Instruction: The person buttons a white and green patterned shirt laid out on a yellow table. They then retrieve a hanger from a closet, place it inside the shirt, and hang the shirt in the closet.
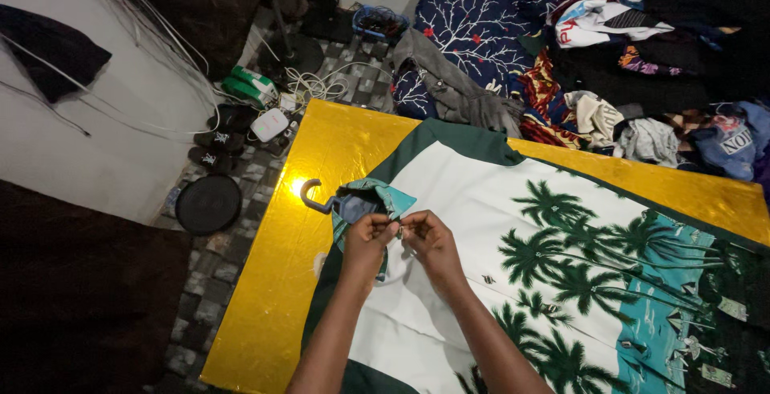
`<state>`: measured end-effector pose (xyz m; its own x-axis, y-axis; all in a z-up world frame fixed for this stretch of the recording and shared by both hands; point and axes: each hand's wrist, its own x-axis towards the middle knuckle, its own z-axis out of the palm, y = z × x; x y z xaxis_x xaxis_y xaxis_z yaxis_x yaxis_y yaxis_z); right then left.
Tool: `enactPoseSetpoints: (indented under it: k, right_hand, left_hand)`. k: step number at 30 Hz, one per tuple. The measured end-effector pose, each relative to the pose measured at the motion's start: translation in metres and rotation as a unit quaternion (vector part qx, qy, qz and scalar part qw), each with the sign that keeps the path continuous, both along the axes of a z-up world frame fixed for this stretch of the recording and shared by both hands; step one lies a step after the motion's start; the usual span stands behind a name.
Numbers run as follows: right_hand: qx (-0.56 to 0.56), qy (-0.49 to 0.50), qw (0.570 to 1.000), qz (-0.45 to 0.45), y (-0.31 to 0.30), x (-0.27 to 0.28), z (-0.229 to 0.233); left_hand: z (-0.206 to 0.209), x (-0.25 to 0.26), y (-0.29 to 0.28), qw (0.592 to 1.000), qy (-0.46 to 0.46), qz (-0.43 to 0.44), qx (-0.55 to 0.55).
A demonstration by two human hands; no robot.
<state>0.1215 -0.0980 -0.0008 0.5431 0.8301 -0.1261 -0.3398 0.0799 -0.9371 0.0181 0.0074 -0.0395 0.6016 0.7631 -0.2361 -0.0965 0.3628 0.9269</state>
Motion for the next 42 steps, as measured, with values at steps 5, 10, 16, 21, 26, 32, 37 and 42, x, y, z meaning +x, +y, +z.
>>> enactPoseSetpoints:
  k: [5, 10, 16, 21, 26, 32, 37, 42]
  right_hand:
    - [-0.01, -0.037, 0.999, 0.002, 0.0, 0.001, -0.004]
    - [-0.01, -0.19, 0.982, -0.006, -0.001, 0.002, -0.02]
    - [-0.107, -0.234, 0.959, -0.121, -0.007, 0.018, -0.026]
    - [-0.144, -0.283, 0.934, -0.161, -0.019, 0.035, -0.013]
    - [-0.147, -0.34, 0.919, -0.134, -0.036, 0.036, -0.016]
    - [-0.168, -0.311, 0.927, -0.126, -0.064, 0.03, -0.021]
    - [-0.179, -0.291, 0.93, -0.136, -0.093, 0.029, -0.011]
    - [-0.153, -0.28, 0.936, -0.145, -0.121, 0.036, 0.011]
  left_hand:
    - [0.034, -0.013, 0.004, 0.982, 0.091, -0.029, 0.166]
    - [0.069, -0.034, -0.001, 0.866, 0.199, 0.052, 0.456]
    - [0.053, -0.057, 0.013, 0.844, 0.226, 0.219, 0.434]
    - [0.014, -0.07, 0.045, 0.854, 0.319, 0.211, 0.354]
    - [-0.015, -0.033, 0.104, 0.856, 0.376, 0.242, 0.258]
    - [-0.025, -0.004, 0.132, 0.925, 0.31, 0.183, 0.124]
    - [-0.005, 0.018, 0.15, 0.994, 0.086, 0.058, -0.035]
    - [0.042, 0.054, 0.124, 0.981, 0.037, 0.021, 0.191]
